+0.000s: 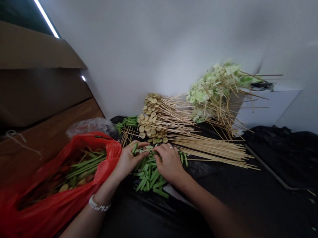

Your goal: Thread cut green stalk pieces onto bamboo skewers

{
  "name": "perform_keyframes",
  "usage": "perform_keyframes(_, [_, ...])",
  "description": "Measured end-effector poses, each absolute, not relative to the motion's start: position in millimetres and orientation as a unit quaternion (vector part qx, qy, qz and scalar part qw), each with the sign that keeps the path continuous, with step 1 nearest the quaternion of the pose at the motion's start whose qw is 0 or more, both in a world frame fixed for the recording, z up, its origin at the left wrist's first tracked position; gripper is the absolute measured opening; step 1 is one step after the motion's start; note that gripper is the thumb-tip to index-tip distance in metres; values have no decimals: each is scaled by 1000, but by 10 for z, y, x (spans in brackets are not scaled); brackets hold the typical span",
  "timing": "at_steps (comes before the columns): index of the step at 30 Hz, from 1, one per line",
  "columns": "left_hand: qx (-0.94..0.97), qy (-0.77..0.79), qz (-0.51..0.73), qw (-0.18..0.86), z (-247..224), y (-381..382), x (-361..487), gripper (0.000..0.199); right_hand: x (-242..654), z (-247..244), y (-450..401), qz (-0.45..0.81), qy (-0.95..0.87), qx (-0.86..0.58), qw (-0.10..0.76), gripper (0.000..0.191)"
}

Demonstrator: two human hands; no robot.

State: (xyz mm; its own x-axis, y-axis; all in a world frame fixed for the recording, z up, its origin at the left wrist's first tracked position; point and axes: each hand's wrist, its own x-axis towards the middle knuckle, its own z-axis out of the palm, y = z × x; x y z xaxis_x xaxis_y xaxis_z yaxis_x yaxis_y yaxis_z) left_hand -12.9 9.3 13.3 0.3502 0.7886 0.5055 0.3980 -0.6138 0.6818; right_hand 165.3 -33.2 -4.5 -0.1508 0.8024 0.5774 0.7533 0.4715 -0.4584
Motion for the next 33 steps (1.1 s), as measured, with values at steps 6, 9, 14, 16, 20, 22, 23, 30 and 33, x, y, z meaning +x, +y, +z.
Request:
perform_keyframes(6, [840, 346, 378, 179, 31, 29, -65, 35, 1564, 19, -406, 54, -765, -402, 500, 16])
perform_keyframes(9, [853, 334, 361, 173, 11, 22, -55, 33, 1565, 49, -419, 66, -757, -392, 518, 14])
perform_keyframes(14, [836, 365, 359, 196, 69, 53, -85, 32, 1739, 94, -309, 163, -623, -472, 602, 19])
perform_keyframes(16, [821, 390, 362, 207, 83, 77, -110, 33, 1825, 113, -246, 212, -558, -491, 634, 23])
perform_keyframes(20, [789, 412, 381, 250, 72, 120, -150, 33, 1928, 132, -165, 254, -511, -488, 660, 29])
perform_keyframes(22, [780, 403, 390, 277, 64, 129, -157, 30, 1940, 128, -150, 256, -508, -490, 660, 31])
perform_keyframes(23, [778, 400, 392, 285, 62, 131, -157, 28, 1941, 124, -145, 256, -508, -493, 659, 31])
perform_keyframes(30, [767, 410, 419, 263, 72, 128, -147, 31, 1917, 108, -121, 313, -484, -459, 676, 29])
perform_keyframes(33, [796, 400, 388, 238, 71, 123, -142, 36, 1899, 111, -117, 339, -472, -438, 686, 29])
